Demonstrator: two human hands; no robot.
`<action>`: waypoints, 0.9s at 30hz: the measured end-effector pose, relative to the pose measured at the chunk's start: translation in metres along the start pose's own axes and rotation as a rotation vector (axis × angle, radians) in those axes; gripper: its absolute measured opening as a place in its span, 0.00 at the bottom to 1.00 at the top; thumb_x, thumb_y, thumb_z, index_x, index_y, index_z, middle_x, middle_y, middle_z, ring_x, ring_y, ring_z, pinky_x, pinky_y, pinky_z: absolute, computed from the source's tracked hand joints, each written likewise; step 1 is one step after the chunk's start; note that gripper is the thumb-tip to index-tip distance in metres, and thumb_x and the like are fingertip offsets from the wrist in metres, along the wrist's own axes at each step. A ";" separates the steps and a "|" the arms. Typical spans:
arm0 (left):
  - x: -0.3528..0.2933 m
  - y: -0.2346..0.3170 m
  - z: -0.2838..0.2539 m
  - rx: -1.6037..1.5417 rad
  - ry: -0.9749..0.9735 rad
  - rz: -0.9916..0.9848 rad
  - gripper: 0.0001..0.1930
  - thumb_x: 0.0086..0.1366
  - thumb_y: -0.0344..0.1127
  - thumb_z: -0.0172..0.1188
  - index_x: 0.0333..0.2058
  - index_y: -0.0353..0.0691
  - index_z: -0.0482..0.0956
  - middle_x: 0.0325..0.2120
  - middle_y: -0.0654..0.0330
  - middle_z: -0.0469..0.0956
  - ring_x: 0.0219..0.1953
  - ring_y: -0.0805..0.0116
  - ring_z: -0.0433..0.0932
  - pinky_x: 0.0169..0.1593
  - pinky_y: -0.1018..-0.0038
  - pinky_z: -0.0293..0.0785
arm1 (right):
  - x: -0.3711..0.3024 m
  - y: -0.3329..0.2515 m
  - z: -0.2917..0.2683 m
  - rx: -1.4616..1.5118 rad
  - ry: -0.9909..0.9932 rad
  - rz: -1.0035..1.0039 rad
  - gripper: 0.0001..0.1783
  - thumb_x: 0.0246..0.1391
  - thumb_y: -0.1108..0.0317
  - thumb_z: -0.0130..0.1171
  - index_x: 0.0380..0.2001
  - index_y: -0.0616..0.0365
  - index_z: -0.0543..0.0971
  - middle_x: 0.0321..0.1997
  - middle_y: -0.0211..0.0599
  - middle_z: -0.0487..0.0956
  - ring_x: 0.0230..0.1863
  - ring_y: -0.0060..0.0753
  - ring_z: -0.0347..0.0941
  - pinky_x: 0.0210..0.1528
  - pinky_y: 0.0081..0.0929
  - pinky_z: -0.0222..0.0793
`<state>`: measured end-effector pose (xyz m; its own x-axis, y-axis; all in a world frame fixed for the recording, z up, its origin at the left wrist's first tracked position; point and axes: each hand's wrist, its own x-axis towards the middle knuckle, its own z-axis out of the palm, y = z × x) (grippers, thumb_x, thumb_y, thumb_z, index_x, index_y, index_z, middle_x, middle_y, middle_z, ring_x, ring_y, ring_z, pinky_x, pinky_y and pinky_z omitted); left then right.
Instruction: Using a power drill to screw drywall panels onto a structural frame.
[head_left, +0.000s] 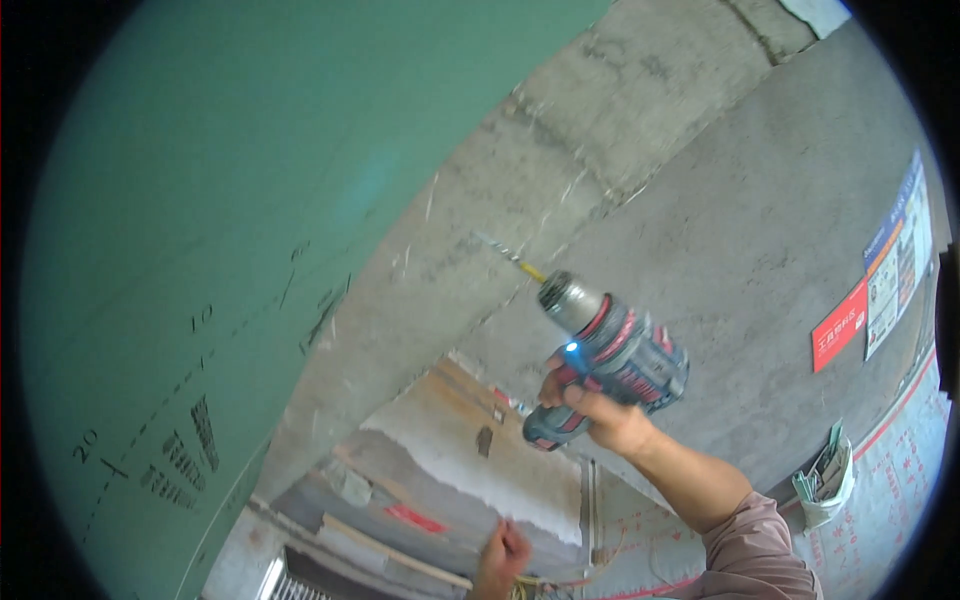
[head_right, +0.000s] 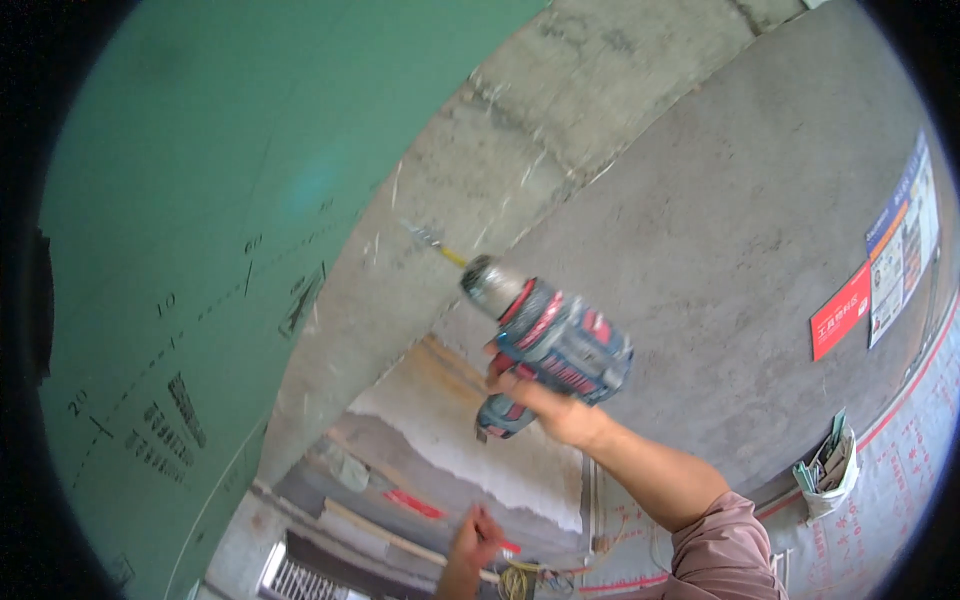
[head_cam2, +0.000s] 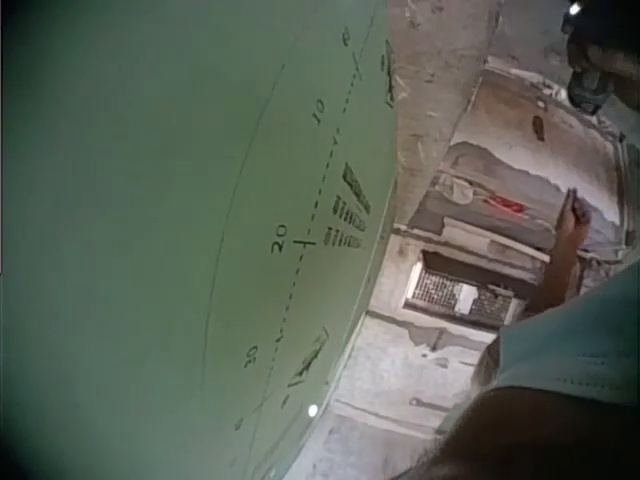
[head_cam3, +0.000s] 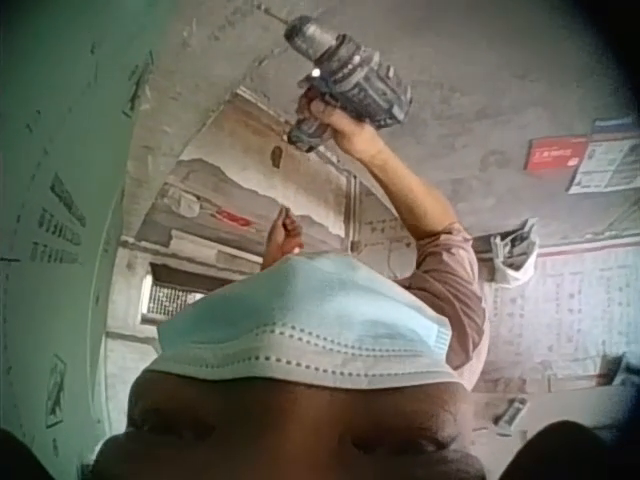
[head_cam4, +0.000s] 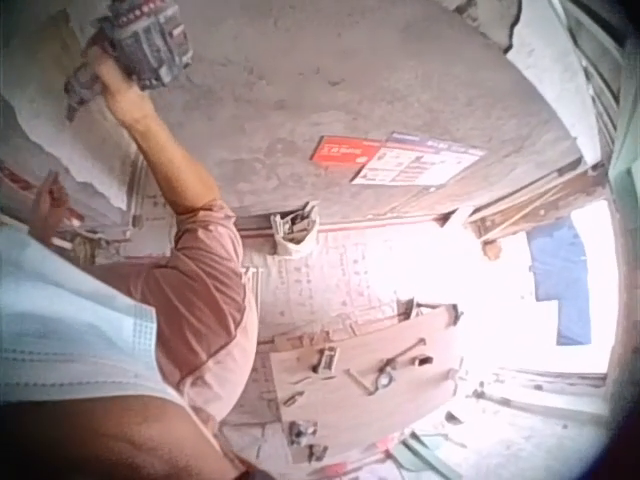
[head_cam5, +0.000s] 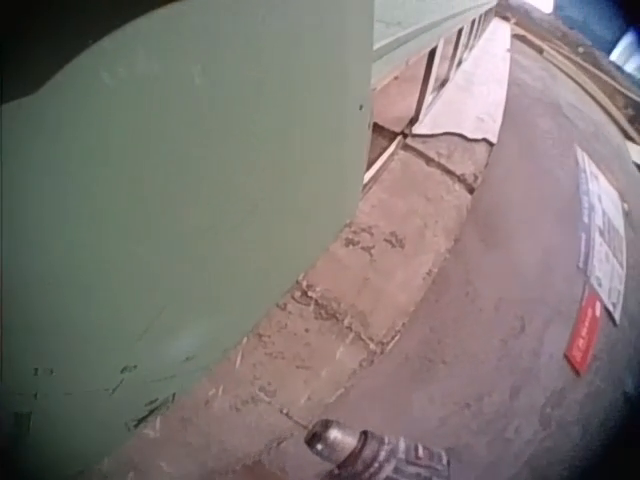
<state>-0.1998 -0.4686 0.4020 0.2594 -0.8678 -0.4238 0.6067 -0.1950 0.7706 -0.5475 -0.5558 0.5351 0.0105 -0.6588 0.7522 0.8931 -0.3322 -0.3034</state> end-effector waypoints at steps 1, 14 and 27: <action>0.043 -0.008 -0.083 -0.159 0.093 -0.103 0.15 0.69 0.47 0.51 0.25 0.48 0.71 0.11 0.71 0.58 0.15 0.76 0.57 0.26 0.74 0.59 | 0.009 -0.004 0.021 -0.064 0.027 -0.022 0.23 0.51 0.63 0.60 0.49 0.59 0.70 0.34 0.35 0.75 0.40 0.31 0.72 0.48 0.35 0.67; 0.048 -0.048 -0.071 -0.186 -0.529 -0.561 0.12 0.72 0.40 0.45 0.37 0.41 0.74 0.22 0.64 0.72 0.18 0.74 0.64 0.22 0.77 0.63 | 0.052 -0.041 0.045 -0.184 -0.013 -0.372 0.17 0.54 0.72 0.58 0.49 0.58 0.73 0.33 0.26 0.74 0.36 0.19 0.70 0.40 0.23 0.69; 0.013 -0.064 -0.048 0.887 -0.453 0.214 0.12 0.72 0.36 0.48 0.46 0.36 0.73 0.27 0.60 0.73 0.24 0.71 0.68 0.27 0.76 0.67 | 0.057 -0.056 0.045 -0.239 0.038 -0.402 0.16 0.54 0.73 0.56 0.47 0.59 0.74 0.33 0.28 0.74 0.36 0.22 0.71 0.40 0.26 0.69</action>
<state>-0.1992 -0.4452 0.3245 -0.1237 -0.9798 -0.1571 -0.2424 -0.1237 0.9623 -0.5770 -0.5446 0.6214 -0.3359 -0.4686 0.8171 0.6939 -0.7097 -0.1218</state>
